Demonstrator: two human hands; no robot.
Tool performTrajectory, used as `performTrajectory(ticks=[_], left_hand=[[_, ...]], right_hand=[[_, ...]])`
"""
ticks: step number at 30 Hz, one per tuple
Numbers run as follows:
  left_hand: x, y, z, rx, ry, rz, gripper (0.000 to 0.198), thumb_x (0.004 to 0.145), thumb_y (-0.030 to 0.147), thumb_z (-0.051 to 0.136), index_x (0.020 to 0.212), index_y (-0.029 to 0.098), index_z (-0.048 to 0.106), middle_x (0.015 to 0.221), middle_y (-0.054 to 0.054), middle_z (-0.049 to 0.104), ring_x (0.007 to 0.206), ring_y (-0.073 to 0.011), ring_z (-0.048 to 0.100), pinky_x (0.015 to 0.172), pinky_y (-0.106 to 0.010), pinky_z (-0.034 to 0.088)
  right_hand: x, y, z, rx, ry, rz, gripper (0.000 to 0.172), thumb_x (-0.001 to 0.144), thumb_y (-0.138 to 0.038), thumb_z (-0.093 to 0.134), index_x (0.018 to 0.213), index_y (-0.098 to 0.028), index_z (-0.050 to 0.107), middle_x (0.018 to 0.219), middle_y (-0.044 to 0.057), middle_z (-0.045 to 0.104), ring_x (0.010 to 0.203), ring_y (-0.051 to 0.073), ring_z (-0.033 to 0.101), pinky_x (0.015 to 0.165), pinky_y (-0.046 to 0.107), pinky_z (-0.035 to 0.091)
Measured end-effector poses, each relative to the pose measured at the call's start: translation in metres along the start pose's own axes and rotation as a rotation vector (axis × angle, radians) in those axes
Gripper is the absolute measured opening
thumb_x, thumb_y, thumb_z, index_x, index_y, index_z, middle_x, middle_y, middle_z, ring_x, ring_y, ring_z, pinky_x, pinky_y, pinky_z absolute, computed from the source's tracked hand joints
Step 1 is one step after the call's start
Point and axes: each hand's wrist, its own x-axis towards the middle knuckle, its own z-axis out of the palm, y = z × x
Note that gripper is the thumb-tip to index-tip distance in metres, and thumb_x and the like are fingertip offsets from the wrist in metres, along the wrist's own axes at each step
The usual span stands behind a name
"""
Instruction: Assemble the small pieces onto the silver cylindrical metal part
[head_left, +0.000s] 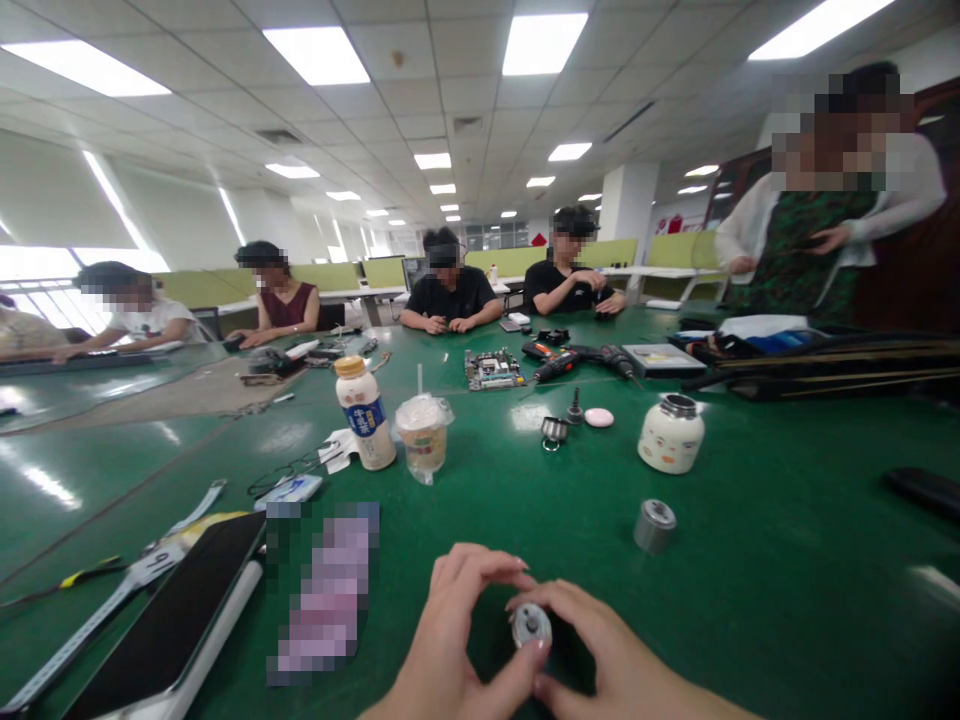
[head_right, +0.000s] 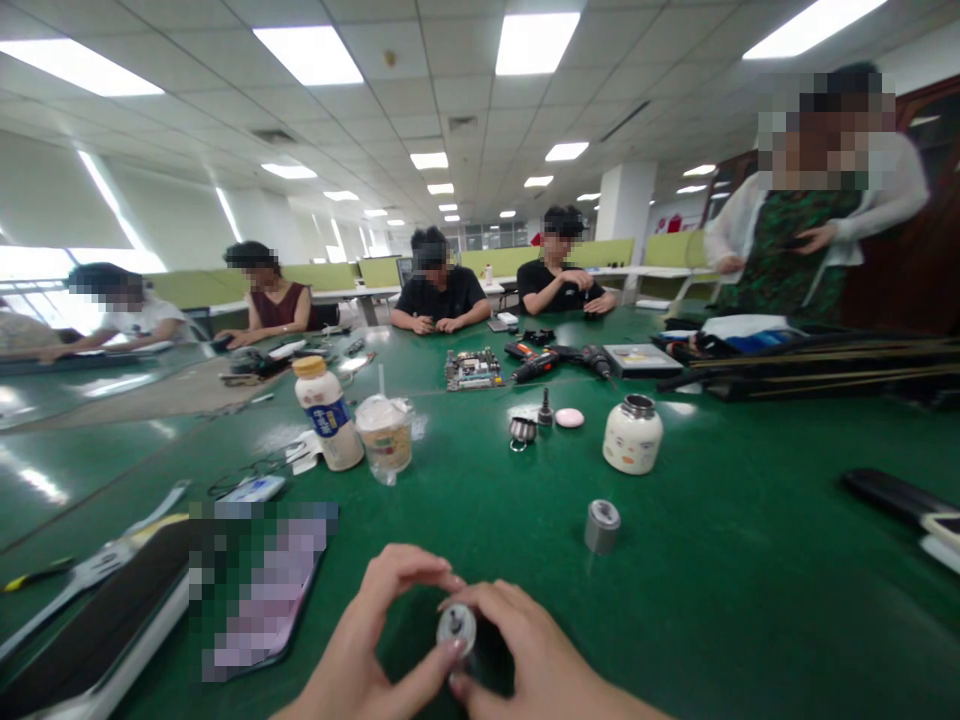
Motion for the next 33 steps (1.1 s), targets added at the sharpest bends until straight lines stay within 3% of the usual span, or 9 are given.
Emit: performTrajectory(ticks=[4, 10, 15, 18, 25, 29, 33], left_hand=[[0.0, 0.0, 0.001, 0.048, -0.017, -0.066, 0.048, 0.076, 0.009, 0.063, 0.117, 0.025, 0.045, 0.085, 0.0, 0.072, 0.089, -0.0222, 0.064, 0.084, -0.038, 0.047], [0.0, 0.003, -0.004, 0.019, -0.008, 0.044, 0.045, 0.078, 0.009, 0.053, 0.119, 0.025, 0.049, 0.11, -0.006, 0.069, 0.105, -0.0247, 0.06, 0.09, -0.041, 0.045], [0.001, 0.001, -0.001, 0.126, 0.007, 0.011, 0.047, 0.077, 0.01, 0.067, 0.116, 0.026, 0.044, 0.085, 0.0, 0.074, 0.09, -0.0225, 0.064, 0.084, -0.038, 0.044], [0.001, -0.001, 0.0, 0.115, 0.016, 0.006, 0.044, 0.079, 0.011, 0.067, 0.113, 0.026, 0.045, 0.084, 0.001, 0.075, 0.089, -0.0215, 0.065, 0.085, -0.037, 0.043], [0.013, -0.022, -0.011, 0.153, 0.211, -0.282, 0.023, 0.086, 0.026, 0.065, 0.105, 0.023, 0.051, 0.09, -0.001, 0.075, 0.092, -0.023, 0.068, 0.091, -0.044, 0.043], [0.011, -0.041, -0.009, 0.32, 0.089, -0.322, 0.015, 0.083, 0.02, 0.062, 0.098, 0.022, 0.059, 0.091, -0.001, 0.074, 0.097, -0.0259, 0.066, 0.089, -0.048, 0.041], [0.006, -0.049, -0.004, 0.387, 0.048, -0.334, 0.024, 0.08, 0.021, 0.065, 0.103, 0.024, 0.062, 0.097, -0.002, 0.073, 0.099, -0.0271, 0.064, 0.088, -0.049, 0.042]], right_hand=[[0.0, 0.003, 0.002, -0.004, 0.015, -0.003, 0.039, 0.07, -0.013, 0.064, 0.108, -0.019, 0.061, 0.101, 0.005, 0.066, 0.093, 0.021, 0.061, 0.083, 0.034, 0.048], [0.001, 0.004, 0.001, -0.007, 0.001, -0.011, 0.042, 0.067, -0.012, 0.065, 0.109, -0.019, 0.061, 0.106, 0.007, 0.066, 0.097, 0.023, 0.061, 0.087, 0.035, 0.048], [0.001, 0.004, 0.002, 0.004, 0.014, 0.006, 0.041, 0.067, -0.012, 0.064, 0.108, -0.02, 0.061, 0.102, 0.006, 0.066, 0.094, 0.022, 0.062, 0.084, 0.034, 0.048], [0.001, 0.003, 0.001, 0.0, 0.0, 0.003, 0.042, 0.069, -0.013, 0.064, 0.11, -0.019, 0.061, 0.104, 0.006, 0.066, 0.096, 0.023, 0.061, 0.086, 0.034, 0.048], [0.001, -0.008, -0.004, -0.004, -0.031, 0.036, 0.046, 0.068, -0.011, 0.064, 0.113, -0.02, 0.061, 0.108, 0.005, 0.066, 0.101, 0.022, 0.06, 0.092, 0.035, 0.046], [0.002, -0.008, -0.005, -0.008, -0.033, 0.046, 0.047, 0.067, -0.011, 0.064, 0.113, -0.021, 0.061, 0.108, 0.005, 0.067, 0.1, 0.022, 0.061, 0.091, 0.035, 0.046], [0.002, -0.007, -0.005, 0.0, -0.022, 0.044, 0.046, 0.067, -0.012, 0.064, 0.112, -0.022, 0.062, 0.108, 0.004, 0.067, 0.1, 0.023, 0.061, 0.092, 0.034, 0.046]])
